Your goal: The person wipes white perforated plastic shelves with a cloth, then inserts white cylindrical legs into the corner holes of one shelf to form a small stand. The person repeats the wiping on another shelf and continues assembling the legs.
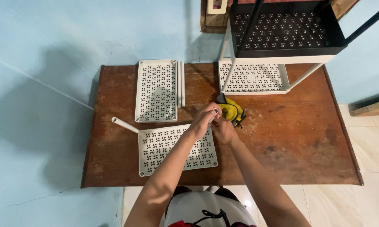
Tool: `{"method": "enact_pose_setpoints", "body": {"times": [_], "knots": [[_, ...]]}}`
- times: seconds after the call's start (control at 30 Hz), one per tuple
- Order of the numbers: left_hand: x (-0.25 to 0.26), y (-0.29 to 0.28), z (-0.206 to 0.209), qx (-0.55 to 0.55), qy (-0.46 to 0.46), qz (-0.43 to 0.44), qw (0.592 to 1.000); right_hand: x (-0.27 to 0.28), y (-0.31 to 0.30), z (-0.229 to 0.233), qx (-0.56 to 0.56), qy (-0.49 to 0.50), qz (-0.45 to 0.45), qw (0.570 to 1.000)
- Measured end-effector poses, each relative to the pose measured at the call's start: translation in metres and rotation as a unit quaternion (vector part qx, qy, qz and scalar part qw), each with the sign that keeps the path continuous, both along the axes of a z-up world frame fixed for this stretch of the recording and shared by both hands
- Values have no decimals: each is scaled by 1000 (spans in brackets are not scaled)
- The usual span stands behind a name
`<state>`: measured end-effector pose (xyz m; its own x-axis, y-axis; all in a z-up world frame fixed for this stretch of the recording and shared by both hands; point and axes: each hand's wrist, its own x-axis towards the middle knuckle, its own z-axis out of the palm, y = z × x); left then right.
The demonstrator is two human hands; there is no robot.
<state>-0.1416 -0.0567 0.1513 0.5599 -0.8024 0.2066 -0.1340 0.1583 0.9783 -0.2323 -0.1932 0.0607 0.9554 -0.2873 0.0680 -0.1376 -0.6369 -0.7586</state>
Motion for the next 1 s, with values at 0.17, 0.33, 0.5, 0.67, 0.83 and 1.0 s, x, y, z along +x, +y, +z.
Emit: {"method": "enact_pose_setpoints", "body": {"times": [0.17,0.33,0.5,0.67,0.83,1.0], "knots": [[2,-4,-8,-52,72,-4,996,-1,-6,-10,-40,-32,16,999],[6,-17,-29,-68,36,-21,997,5,-19,-35,-38,15,41,998],[16,-35,-42,-68,121,-63,988,15,-18,-25,-54,57,54,995],[27,-35,-42,-64,-61,15,996,14,-7,39,119,2,-2,993],[39,22,-82,72,-200,135,968,13,11,80,233,-126,-28,964],[27,74,-138,356,-366,85,855,23,27,71,320,-194,-37,926]]}}
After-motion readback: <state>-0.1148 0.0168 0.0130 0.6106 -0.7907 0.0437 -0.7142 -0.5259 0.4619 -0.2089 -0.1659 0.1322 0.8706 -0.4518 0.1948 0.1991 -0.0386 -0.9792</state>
